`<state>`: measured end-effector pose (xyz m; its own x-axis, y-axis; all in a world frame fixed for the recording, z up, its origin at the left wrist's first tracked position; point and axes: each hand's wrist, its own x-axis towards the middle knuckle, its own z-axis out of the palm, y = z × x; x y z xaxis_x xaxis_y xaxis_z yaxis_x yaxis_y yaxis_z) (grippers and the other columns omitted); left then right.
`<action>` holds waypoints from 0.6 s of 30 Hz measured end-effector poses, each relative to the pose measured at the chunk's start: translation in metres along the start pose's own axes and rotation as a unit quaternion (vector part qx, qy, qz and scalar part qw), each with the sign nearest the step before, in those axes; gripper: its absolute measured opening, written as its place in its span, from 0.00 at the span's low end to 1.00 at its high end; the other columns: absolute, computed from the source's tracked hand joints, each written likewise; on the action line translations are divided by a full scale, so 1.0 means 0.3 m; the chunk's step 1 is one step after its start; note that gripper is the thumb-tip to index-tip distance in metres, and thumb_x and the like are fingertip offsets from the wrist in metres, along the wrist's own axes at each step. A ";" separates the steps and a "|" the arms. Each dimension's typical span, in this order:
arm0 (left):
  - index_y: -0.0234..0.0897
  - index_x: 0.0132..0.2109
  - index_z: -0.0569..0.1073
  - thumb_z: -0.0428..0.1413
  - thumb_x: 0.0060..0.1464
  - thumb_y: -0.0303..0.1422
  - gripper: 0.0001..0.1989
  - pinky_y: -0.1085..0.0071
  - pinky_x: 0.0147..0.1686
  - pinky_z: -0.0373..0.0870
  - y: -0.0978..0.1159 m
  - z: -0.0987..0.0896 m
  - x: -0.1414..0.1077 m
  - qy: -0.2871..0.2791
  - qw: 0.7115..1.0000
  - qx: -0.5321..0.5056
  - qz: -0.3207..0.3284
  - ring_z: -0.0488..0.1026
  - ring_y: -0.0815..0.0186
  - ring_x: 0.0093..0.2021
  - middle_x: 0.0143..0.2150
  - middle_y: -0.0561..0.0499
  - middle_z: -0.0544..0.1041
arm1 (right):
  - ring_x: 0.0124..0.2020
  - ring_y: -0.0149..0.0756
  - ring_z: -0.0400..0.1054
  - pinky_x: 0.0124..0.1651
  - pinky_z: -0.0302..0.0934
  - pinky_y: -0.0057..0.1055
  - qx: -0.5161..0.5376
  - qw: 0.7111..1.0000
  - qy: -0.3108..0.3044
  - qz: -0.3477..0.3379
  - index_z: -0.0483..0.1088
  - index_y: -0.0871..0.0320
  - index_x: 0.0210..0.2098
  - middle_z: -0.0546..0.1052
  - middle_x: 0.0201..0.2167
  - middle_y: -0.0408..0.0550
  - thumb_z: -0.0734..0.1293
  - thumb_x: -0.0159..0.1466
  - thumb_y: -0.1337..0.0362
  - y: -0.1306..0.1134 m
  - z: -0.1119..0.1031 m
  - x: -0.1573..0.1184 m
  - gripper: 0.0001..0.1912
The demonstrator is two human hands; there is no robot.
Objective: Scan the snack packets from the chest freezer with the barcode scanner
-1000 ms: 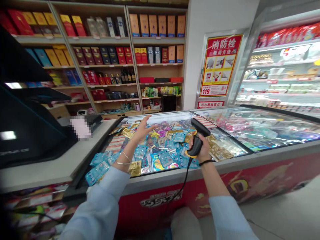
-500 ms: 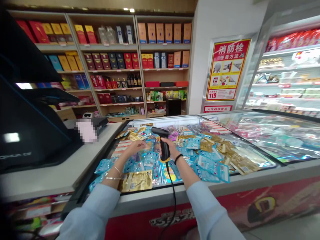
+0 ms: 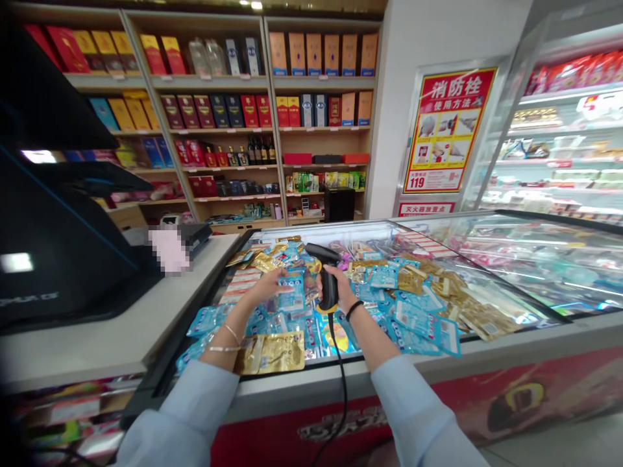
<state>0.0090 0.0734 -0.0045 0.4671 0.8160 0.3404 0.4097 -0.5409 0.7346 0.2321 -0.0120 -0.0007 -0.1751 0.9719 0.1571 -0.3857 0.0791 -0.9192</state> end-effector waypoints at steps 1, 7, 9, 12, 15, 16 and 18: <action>0.36 0.36 0.72 0.66 0.37 0.36 0.18 0.72 0.32 0.66 -0.001 -0.012 0.001 0.050 0.998 -0.027 -0.013 0.68 0.68 0.29 0.29 0.56 0.71 | 0.11 0.29 0.60 0.15 0.59 0.25 -0.003 1.000 -0.002 0.003 0.67 0.58 0.17 0.67 0.11 0.44 0.64 0.56 0.46 0.003 0.003 -0.001 0.23; 0.35 0.47 0.72 0.61 0.48 0.39 0.19 0.71 0.32 0.69 -0.015 -0.077 0.006 0.301 0.941 -0.149 -0.041 0.71 0.66 0.30 0.29 0.54 0.72 | 0.10 0.30 0.61 0.13 0.58 0.25 0.004 1.000 0.000 -0.002 0.70 0.59 0.28 0.69 0.13 0.40 0.67 0.55 0.49 0.018 0.035 -0.016 0.17; 0.36 0.52 0.71 0.58 0.52 0.37 0.20 0.66 0.42 0.71 -0.013 -0.092 0.002 0.350 0.928 -0.126 -0.005 0.75 0.62 0.40 0.40 0.48 0.76 | 0.10 0.30 0.62 0.13 0.58 0.25 -0.001 1.000 -0.010 -0.001 0.70 0.59 0.31 0.70 0.14 0.40 0.68 0.55 0.50 0.017 0.045 -0.022 0.17; 0.40 0.61 0.65 0.54 0.57 0.37 0.25 0.61 0.54 0.67 0.007 -0.103 -0.012 0.383 0.922 -0.055 0.019 0.72 0.57 0.53 0.53 0.43 0.75 | 0.11 0.30 0.63 0.13 0.58 0.25 -0.011 0.999 -0.027 0.018 0.69 0.59 0.32 0.70 0.14 0.40 0.68 0.54 0.49 0.017 0.053 -0.027 0.18; 0.42 0.66 0.60 0.50 0.61 0.37 0.26 0.60 0.58 0.64 0.040 -0.106 -0.029 0.386 0.922 0.011 0.016 0.69 0.55 0.59 0.59 0.43 0.72 | 0.10 0.31 0.62 0.12 0.57 0.25 -0.014 0.998 -0.052 0.034 0.69 0.60 0.33 0.69 0.13 0.40 0.68 0.53 0.49 0.020 0.050 -0.024 0.19; 0.42 0.66 0.59 0.49 0.62 0.37 0.26 0.60 0.58 0.63 0.051 -0.106 -0.034 0.387 0.922 0.024 0.014 0.68 0.55 0.60 0.60 0.43 0.71 | 0.10 0.31 0.62 0.12 0.56 0.25 -0.014 0.997 -0.060 0.038 0.69 0.60 0.34 0.69 0.13 0.40 0.67 0.54 0.49 0.022 0.049 -0.022 0.20; 0.43 0.67 0.58 0.48 0.63 0.38 0.27 0.60 0.57 0.64 0.069 -0.108 -0.042 0.389 0.920 0.039 -0.002 0.69 0.54 0.60 0.61 0.43 0.71 | 0.10 0.31 0.61 0.12 0.56 0.25 -0.012 0.997 -0.068 0.042 0.69 0.60 0.34 0.69 0.12 0.40 0.67 0.54 0.49 0.025 0.047 -0.020 0.20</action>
<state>-0.0138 0.0584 0.0253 -0.2258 0.7004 0.6771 0.4798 -0.5250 0.7030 0.2177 -0.0205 -0.0034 -0.3275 0.9365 0.1256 -0.3427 0.0062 -0.9394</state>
